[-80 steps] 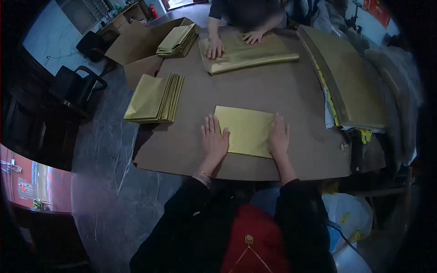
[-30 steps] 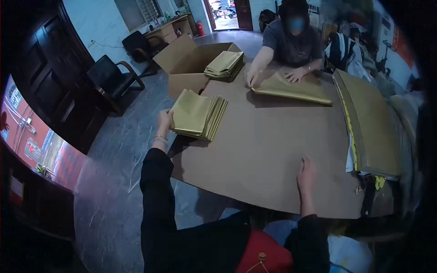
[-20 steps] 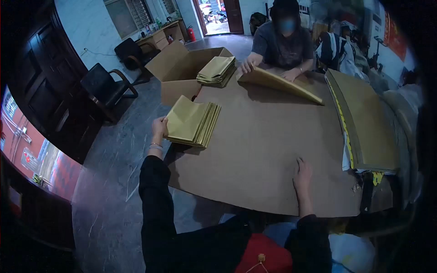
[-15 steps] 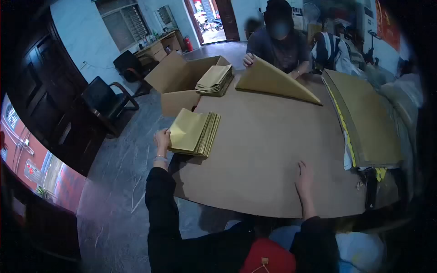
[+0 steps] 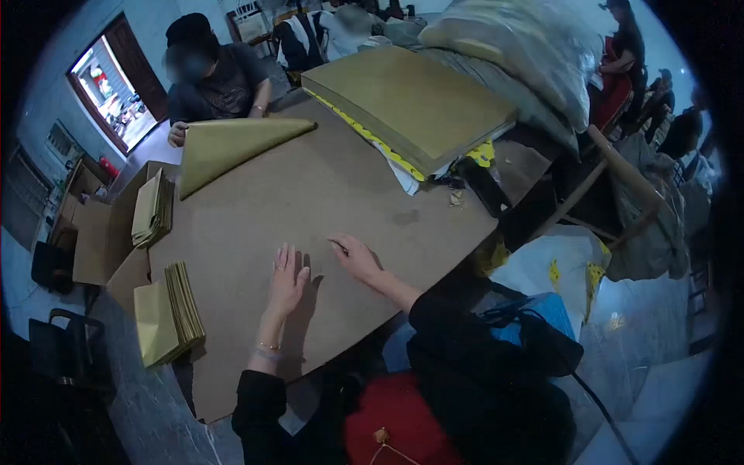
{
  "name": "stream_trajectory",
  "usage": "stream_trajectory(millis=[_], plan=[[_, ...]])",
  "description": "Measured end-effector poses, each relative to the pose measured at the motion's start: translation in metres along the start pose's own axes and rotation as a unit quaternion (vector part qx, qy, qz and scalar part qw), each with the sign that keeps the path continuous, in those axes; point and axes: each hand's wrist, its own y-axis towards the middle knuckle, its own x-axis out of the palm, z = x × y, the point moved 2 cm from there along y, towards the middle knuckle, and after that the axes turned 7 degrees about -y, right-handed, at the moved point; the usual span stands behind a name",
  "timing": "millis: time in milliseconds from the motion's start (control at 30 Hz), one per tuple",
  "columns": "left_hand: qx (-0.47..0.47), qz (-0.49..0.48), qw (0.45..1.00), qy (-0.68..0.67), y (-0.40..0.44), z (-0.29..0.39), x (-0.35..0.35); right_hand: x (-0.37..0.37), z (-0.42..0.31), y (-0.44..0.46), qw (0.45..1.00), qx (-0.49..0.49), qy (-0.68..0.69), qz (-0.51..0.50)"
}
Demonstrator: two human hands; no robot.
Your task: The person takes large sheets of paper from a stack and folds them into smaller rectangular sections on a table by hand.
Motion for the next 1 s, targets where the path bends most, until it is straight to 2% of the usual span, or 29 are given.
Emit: stream_trajectory(millis=[33, 100, 133, 200, 267, 333, 400, 433, 533, 567, 633, 667, 800, 867, 1000], plan=[[0.004, -0.001, 1.000, -0.002, 0.010, -0.003, 0.012, -0.013, -0.004, -0.003, 0.999, -0.024, 0.013, 0.028], [-0.029, 0.007, 1.000, -0.006, 0.027, -0.010, 0.029, -0.056, -0.011, -0.003, 0.981, -0.106, -0.132, 0.099], [-0.048, -0.003, 0.999, 0.014, 0.028, -0.016, 0.036, -0.074, 0.002, 0.008, 0.972, -0.141, -0.130, 0.132], [-0.025, 0.028, 0.993, 0.110, 0.024, -0.011, 0.043, -0.128, 0.017, 0.026, 0.926, -0.197, -0.229, 0.225], [-0.055, 0.032, 0.991, 0.115, 0.023, 0.000, 0.041, -0.188, 0.042, 0.048, 0.882, -0.240, -0.291, 0.284], [-0.065, 0.037, 0.990, 0.117, 0.022, 0.002, 0.041, -0.238, 0.044, 0.061, 0.848, -0.250, -0.383, 0.267], [-0.066, 0.047, 0.990, 0.119, 0.020, 0.002, 0.041, -0.277, 0.056, 0.081, 0.818, -0.284, -0.463, 0.189], [-0.059, 0.057, 0.990, 0.118, 0.022, 0.002, 0.042, -0.290, 0.063, 0.088, 0.819, -0.285, -0.461, 0.188], [-0.055, 0.065, 0.991, 0.107, 0.023, 0.000, 0.043, -0.304, 0.070, 0.107, 0.840, -0.308, -0.445, 0.036], [-0.045, 0.076, 0.991, 0.101, 0.023, -0.001, 0.044, -0.303, 0.066, 0.109, 0.840, -0.311, -0.444, 0.033], [-0.047, 0.079, 0.989, 0.117, 0.022, -0.002, 0.044, -0.299, 0.065, 0.113, 0.867, -0.182, -0.460, -0.049], [-0.051, 0.075, 0.990, 0.105, 0.022, -0.002, 0.044, -0.300, 0.061, 0.114, 0.883, -0.191, -0.422, -0.070], [-0.061, 0.062, 0.989, 0.120, 0.023, -0.003, 0.045, -0.302, 0.064, 0.122, 0.889, -0.144, -0.426, -0.086], [-0.066, 0.063, 0.991, 0.098, 0.023, 0.002, 0.042, -0.305, 0.069, 0.126, 0.908, -0.067, -0.395, -0.120], [-0.070, 0.053, 0.989, 0.122, 0.024, 0.004, 0.040, -0.307, 0.081, 0.135, 0.930, -0.112, -0.326, -0.129]])
